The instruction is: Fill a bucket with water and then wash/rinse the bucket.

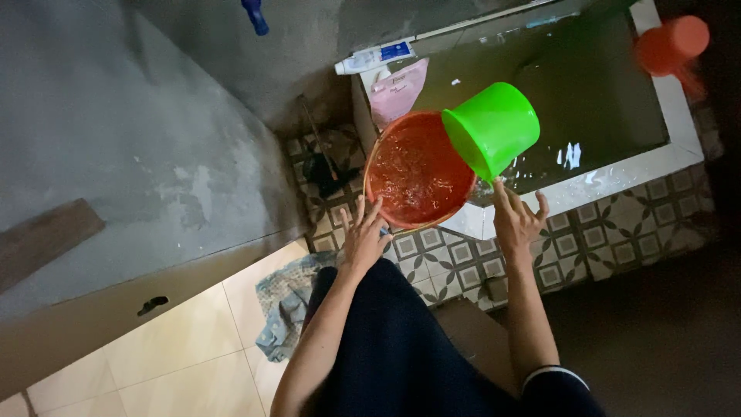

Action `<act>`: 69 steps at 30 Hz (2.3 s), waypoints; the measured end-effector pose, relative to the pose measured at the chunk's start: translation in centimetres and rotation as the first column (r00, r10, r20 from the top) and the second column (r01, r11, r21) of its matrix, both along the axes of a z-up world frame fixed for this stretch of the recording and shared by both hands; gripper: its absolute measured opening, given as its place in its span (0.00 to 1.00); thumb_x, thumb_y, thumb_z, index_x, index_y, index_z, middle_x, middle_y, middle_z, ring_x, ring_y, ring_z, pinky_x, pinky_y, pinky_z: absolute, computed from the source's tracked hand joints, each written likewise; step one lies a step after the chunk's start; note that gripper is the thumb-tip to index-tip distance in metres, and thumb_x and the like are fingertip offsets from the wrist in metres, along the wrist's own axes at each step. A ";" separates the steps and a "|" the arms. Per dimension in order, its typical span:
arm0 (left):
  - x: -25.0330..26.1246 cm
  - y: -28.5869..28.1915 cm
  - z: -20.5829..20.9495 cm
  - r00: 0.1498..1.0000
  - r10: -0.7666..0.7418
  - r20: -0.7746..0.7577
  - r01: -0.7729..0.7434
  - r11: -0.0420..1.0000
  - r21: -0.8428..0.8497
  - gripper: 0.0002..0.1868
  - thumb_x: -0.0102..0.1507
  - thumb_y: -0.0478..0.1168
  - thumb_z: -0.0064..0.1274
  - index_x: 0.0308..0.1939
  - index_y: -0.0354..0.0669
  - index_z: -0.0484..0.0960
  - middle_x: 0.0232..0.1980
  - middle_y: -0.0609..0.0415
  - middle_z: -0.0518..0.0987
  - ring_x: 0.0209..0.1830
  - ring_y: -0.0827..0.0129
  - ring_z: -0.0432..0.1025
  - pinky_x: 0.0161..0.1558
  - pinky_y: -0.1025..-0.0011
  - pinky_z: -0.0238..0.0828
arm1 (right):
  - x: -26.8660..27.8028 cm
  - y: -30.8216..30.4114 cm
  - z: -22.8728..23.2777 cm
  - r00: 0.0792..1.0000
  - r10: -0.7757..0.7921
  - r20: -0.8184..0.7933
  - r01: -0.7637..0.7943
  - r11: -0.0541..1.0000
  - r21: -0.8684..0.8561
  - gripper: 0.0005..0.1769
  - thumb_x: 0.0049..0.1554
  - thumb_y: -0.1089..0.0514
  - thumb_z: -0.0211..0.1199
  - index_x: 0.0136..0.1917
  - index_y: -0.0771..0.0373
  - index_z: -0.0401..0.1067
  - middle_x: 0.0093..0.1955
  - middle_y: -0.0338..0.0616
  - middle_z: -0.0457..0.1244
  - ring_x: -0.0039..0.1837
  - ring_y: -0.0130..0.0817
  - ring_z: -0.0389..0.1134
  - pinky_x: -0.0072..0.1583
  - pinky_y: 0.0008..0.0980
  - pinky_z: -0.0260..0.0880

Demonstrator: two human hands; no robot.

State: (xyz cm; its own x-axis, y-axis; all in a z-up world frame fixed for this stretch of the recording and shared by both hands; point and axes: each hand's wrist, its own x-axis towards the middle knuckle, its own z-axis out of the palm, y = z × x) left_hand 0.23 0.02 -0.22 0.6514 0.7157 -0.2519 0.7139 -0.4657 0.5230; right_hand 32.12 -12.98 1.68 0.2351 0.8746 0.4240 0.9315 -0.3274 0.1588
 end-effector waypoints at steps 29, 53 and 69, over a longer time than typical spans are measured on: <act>-0.5 -0.3 -1.7 0.999 -0.021 0.039 0.017 0.994 0.104 0.21 0.60 0.52 0.64 0.49 0.44 0.83 0.81 0.56 0.54 0.84 0.51 0.33 0.74 0.29 0.23 | 4.2 0.9 -15.5 0.800 -0.504 -0.326 0.302 0.807 -0.507 0.30 0.67 0.45 0.55 0.81 0.41 0.61 0.39 0.50 0.71 0.44 0.48 0.74 0.82 0.55 0.25; -0.4 0.0 -0.7 1.000 -0.008 0.009 0.008 0.997 0.080 0.15 0.60 0.52 0.63 0.43 0.48 0.84 0.82 0.60 0.54 0.85 0.54 0.35 0.76 0.33 0.24 | 4.3 5.0 -19.6 0.642 -0.668 -0.376 0.216 0.628 -0.748 0.35 0.66 0.31 0.50 0.83 0.35 0.53 0.57 0.58 0.71 0.60 0.55 0.72 0.79 0.60 0.35; -0.5 -0.1 -0.7 0.999 -0.022 0.027 0.020 0.998 0.059 0.14 0.59 0.48 0.66 0.40 0.47 0.82 0.82 0.58 0.55 0.85 0.52 0.33 0.76 0.29 0.24 | 3.8 2.7 -20.5 0.452 -0.434 -0.779 0.466 0.860 -0.208 0.30 0.60 0.41 0.69 0.70 0.56 0.73 0.57 0.57 0.71 0.57 0.54 0.72 0.56 0.47 0.70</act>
